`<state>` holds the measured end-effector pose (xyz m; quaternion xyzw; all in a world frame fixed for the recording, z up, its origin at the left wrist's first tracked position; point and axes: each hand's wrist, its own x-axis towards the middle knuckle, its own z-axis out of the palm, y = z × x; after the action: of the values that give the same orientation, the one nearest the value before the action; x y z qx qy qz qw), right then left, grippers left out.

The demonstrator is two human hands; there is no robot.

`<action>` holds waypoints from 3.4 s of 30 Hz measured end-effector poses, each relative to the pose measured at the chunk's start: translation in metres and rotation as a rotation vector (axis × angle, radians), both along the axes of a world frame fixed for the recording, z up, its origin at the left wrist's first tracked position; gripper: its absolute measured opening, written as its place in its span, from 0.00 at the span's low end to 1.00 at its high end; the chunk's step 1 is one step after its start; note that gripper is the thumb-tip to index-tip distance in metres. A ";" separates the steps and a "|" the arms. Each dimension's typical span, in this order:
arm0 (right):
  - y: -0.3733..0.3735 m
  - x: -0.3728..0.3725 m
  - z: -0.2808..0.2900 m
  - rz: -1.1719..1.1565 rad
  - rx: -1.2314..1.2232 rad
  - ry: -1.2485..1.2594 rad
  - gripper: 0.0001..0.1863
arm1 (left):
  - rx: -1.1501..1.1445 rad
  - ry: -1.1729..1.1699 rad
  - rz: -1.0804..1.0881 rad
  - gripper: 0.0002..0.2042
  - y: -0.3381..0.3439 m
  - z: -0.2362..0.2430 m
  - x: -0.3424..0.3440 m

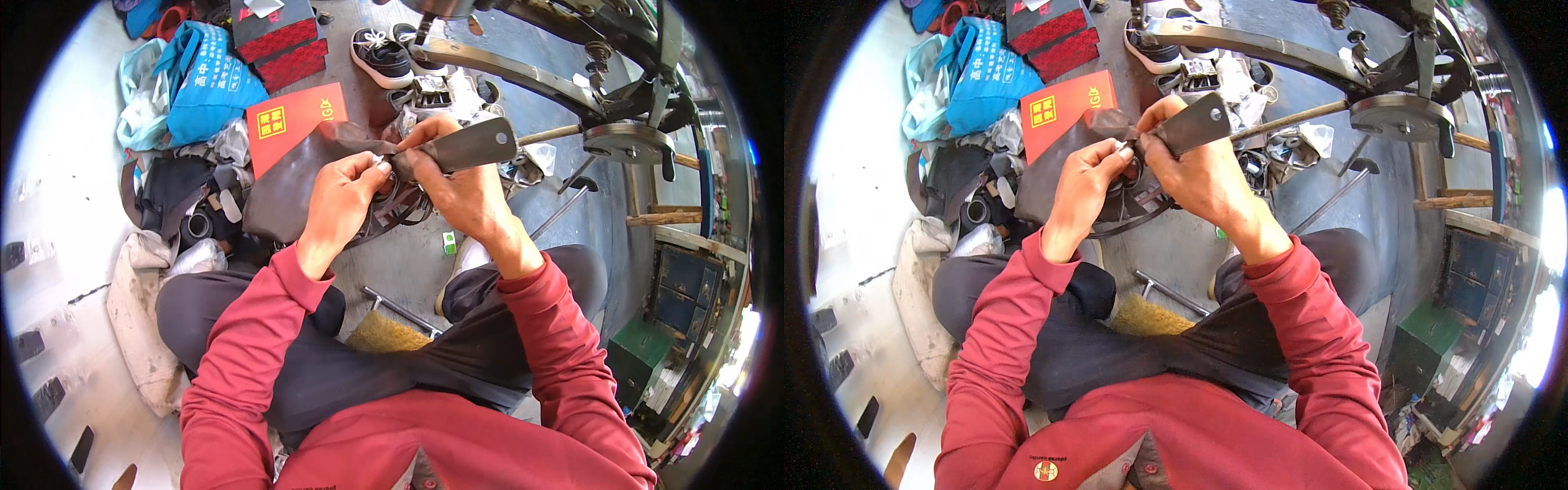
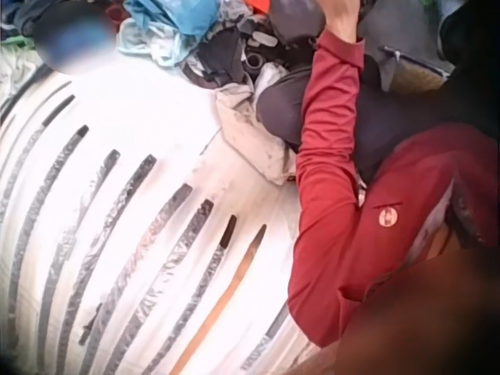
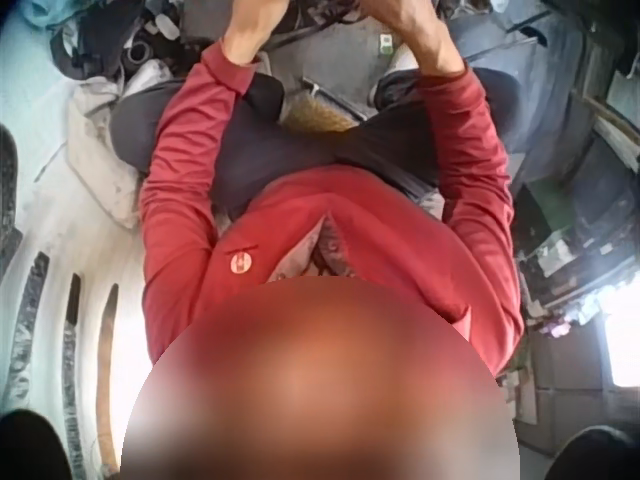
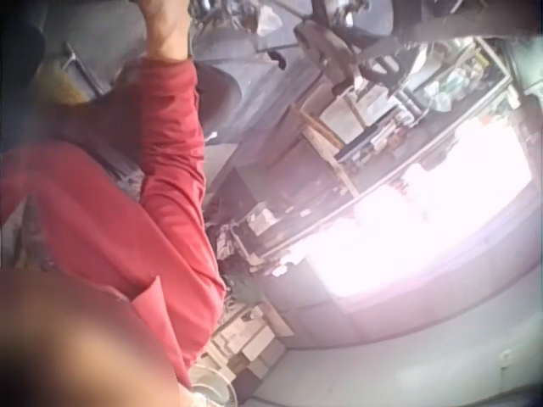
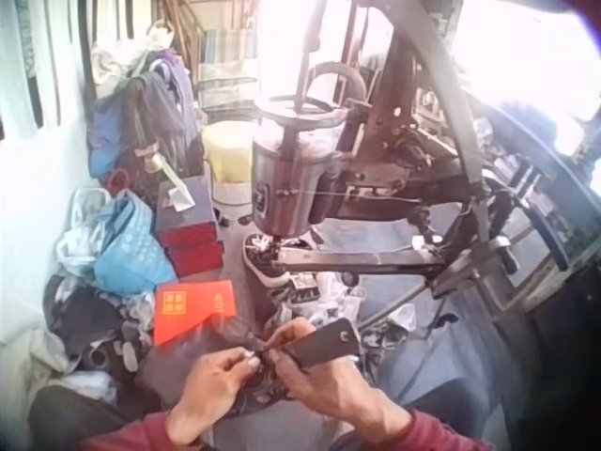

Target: The person repairs a brown leather bag by hand, attaching a metal clasp and stitching the strap. They then use a sewing machine to sew the bag and finish by trimming excess thread with scissors.

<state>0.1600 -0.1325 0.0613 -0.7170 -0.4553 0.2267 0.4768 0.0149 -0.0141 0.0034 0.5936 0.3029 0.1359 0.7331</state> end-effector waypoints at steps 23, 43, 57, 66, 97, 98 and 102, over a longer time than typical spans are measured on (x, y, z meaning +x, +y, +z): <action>0.010 -0.001 -0.001 -0.012 0.014 -0.062 0.06 | 0.033 0.039 -0.045 0.13 0.006 0.004 0.001; 0.001 0.011 -0.003 -0.018 0.016 0.239 0.10 | -0.045 -0.008 0.052 0.09 0.019 0.002 -0.012; -0.019 0.022 -0.011 -0.112 -0.130 0.036 0.11 | -0.274 -0.262 0.579 0.18 0.118 0.058 -0.085; -0.021 0.022 -0.010 -0.105 -0.165 -0.018 0.12 | -0.278 -0.186 0.719 0.18 0.165 0.077 -0.126; -0.001 -0.011 -0.011 -0.018 -0.108 0.172 0.20 | 0.307 0.072 -0.079 0.11 0.035 0.048 -0.012; 0.001 -0.014 -0.010 -0.007 -0.102 0.181 0.20 | 0.353 0.079 -0.111 0.11 0.033 0.048 -0.012; 0.007 -0.018 -0.010 0.005 -0.124 0.200 0.18 | 0.379 0.059 -0.130 0.10 0.028 0.047 -0.013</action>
<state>0.1424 -0.1259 0.0515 -0.7178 -0.3922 0.3258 0.4741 0.0022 0.0142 0.0503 0.7431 0.2543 0.1254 0.6061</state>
